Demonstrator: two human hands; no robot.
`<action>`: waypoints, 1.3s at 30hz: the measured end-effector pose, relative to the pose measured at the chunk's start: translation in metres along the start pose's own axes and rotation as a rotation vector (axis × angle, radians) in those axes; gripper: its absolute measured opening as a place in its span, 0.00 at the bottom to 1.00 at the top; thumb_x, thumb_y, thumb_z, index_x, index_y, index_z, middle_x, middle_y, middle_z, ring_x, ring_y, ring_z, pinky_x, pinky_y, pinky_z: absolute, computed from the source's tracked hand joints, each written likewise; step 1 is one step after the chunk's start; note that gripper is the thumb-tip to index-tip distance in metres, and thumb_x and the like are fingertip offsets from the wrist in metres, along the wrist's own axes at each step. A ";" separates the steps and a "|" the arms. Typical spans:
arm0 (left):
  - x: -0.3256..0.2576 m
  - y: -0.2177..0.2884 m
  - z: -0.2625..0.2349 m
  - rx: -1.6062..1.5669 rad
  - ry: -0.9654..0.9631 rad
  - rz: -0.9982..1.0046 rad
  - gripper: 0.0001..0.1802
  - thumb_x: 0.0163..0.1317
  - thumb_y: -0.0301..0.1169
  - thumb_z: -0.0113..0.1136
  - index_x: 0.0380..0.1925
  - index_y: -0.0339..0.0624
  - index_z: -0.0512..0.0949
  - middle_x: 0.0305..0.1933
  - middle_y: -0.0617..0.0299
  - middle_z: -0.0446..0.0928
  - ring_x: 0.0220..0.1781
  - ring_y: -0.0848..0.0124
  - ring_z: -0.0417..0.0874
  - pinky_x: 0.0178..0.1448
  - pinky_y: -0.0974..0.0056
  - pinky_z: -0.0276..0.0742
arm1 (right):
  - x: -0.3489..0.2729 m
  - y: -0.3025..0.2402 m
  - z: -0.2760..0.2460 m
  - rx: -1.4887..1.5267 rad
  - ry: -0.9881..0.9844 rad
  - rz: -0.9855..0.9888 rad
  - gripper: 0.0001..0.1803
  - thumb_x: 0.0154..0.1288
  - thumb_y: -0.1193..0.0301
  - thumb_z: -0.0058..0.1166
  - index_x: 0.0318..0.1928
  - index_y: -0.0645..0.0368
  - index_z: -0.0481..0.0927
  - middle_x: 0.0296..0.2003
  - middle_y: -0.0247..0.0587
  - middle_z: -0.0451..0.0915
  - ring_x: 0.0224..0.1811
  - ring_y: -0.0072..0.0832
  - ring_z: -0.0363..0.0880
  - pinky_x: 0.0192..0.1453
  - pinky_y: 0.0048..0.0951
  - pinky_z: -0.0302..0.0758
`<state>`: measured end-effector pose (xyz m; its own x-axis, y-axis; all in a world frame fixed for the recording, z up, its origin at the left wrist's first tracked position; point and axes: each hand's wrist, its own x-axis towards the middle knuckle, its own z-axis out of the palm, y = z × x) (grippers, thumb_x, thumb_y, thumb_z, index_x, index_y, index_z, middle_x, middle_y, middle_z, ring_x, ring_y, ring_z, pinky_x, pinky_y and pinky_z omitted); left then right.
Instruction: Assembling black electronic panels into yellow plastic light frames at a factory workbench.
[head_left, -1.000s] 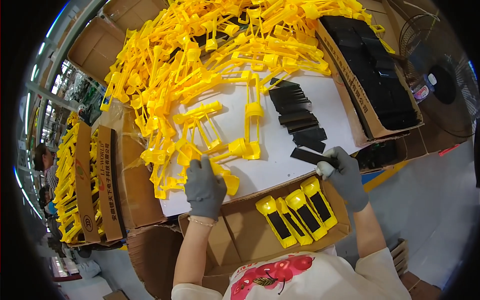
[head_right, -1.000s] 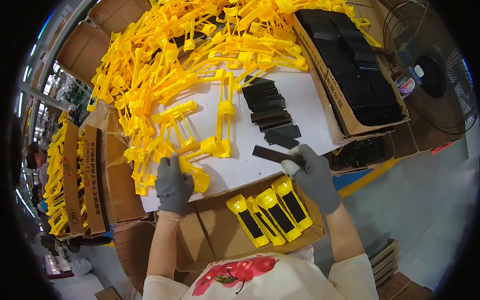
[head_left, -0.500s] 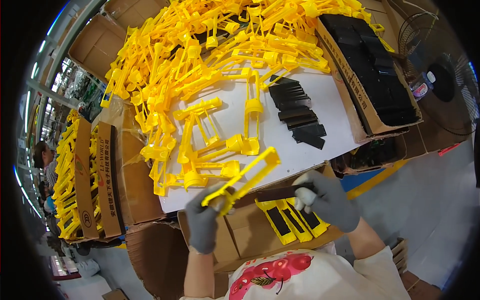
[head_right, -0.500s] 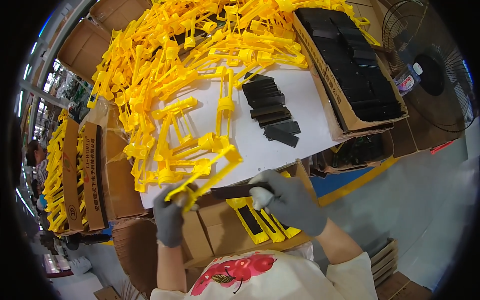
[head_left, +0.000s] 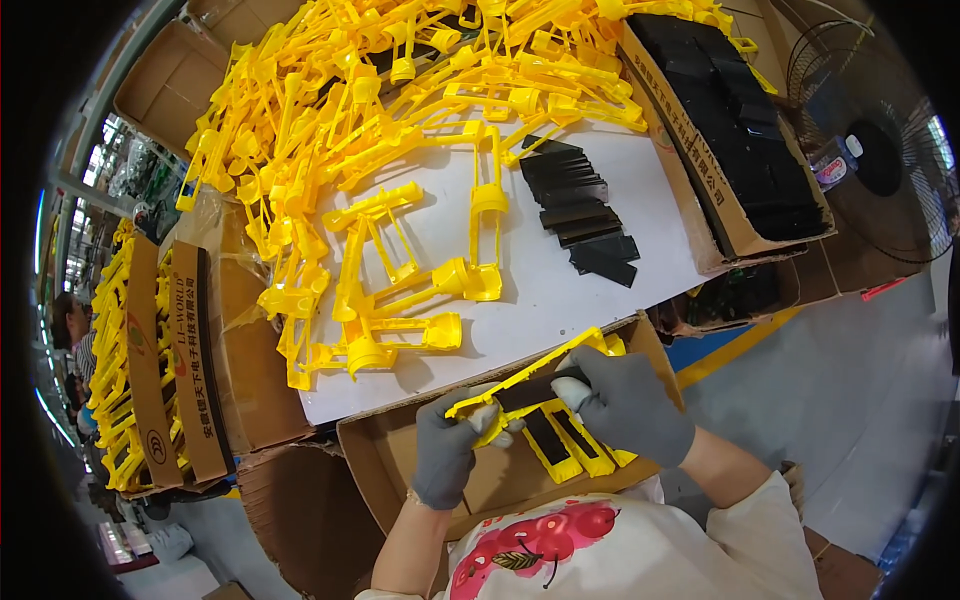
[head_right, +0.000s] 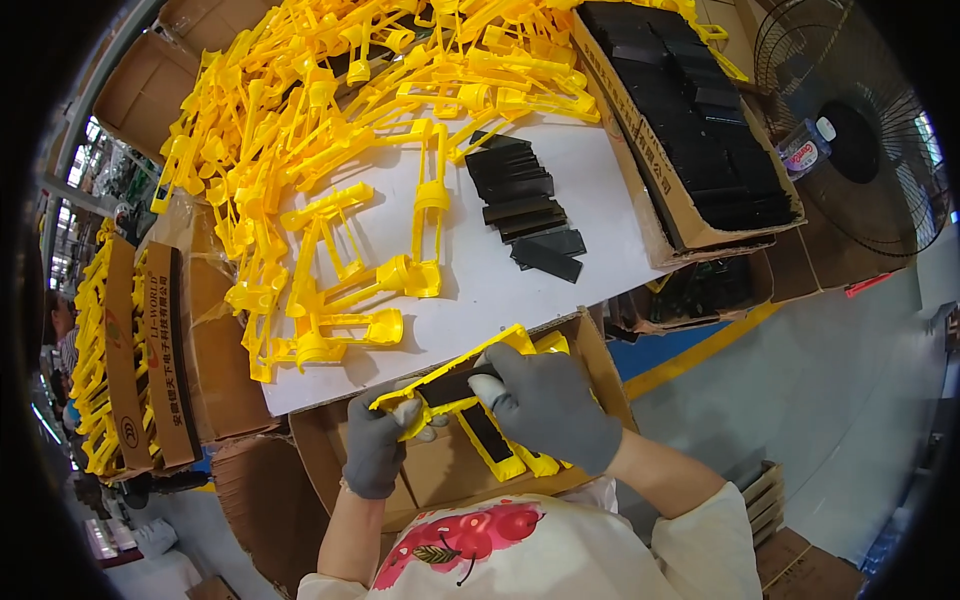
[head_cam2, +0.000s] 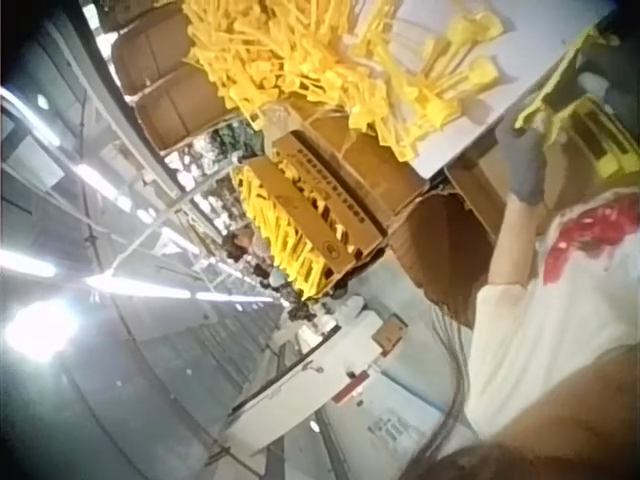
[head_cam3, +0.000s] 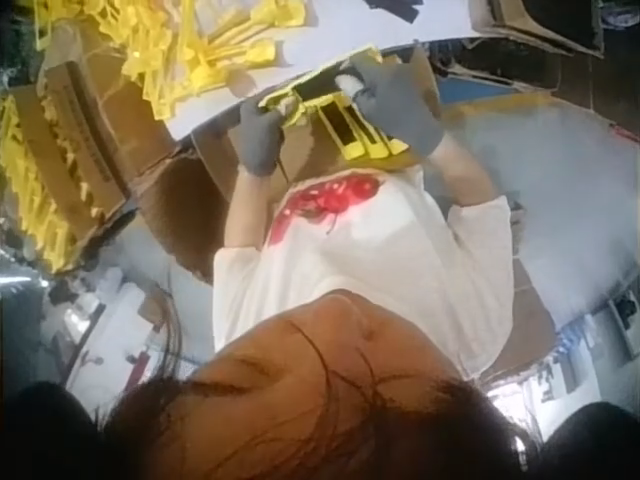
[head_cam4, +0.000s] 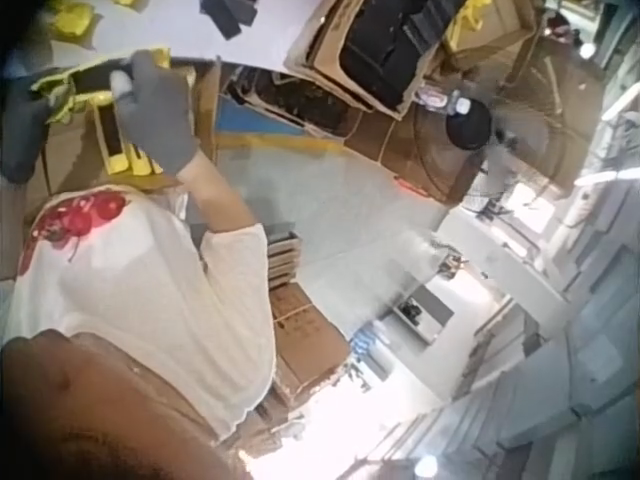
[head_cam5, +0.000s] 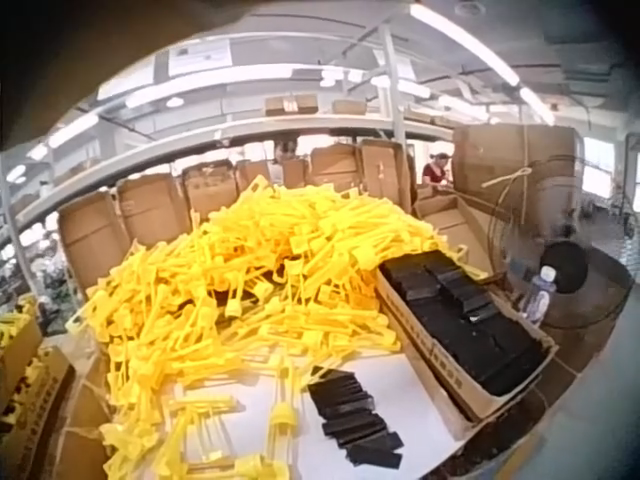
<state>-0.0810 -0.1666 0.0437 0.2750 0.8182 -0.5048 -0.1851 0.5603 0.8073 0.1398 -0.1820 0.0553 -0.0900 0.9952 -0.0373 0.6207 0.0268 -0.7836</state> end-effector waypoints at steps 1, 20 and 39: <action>-0.001 -0.001 0.002 -0.001 -0.004 -0.003 0.17 0.61 0.25 0.62 0.49 0.27 0.78 0.38 0.52 0.82 0.34 0.66 0.86 0.37 0.67 0.84 | 0.000 0.002 0.003 0.006 -0.022 0.002 0.12 0.63 0.63 0.60 0.38 0.58 0.78 0.25 0.49 0.81 0.25 0.39 0.82 0.29 0.33 0.76; -0.033 -0.013 -0.028 0.264 -0.001 -0.118 0.13 0.58 0.20 0.64 0.44 0.26 0.79 0.32 0.54 0.83 0.29 0.70 0.85 0.30 0.71 0.81 | -0.056 0.027 0.045 0.048 -0.079 0.088 0.13 0.59 0.58 0.65 0.38 0.53 0.82 0.24 0.37 0.81 0.23 0.33 0.80 0.30 0.29 0.76; 0.032 0.063 -0.004 1.682 0.120 0.182 0.17 0.54 0.46 0.66 0.32 0.45 0.82 0.31 0.53 0.82 0.35 0.56 0.84 0.36 0.54 0.77 | 0.106 0.105 -0.026 -0.468 0.130 0.002 0.18 0.53 0.61 0.66 0.42 0.52 0.77 0.37 0.40 0.79 0.37 0.41 0.81 0.41 0.39 0.77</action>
<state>-0.0882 -0.1048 0.0772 0.2819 0.9006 -0.3308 0.9510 -0.2168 0.2202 0.2154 -0.0715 -0.0151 -0.0089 0.9980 0.0630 0.9070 0.0346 -0.4198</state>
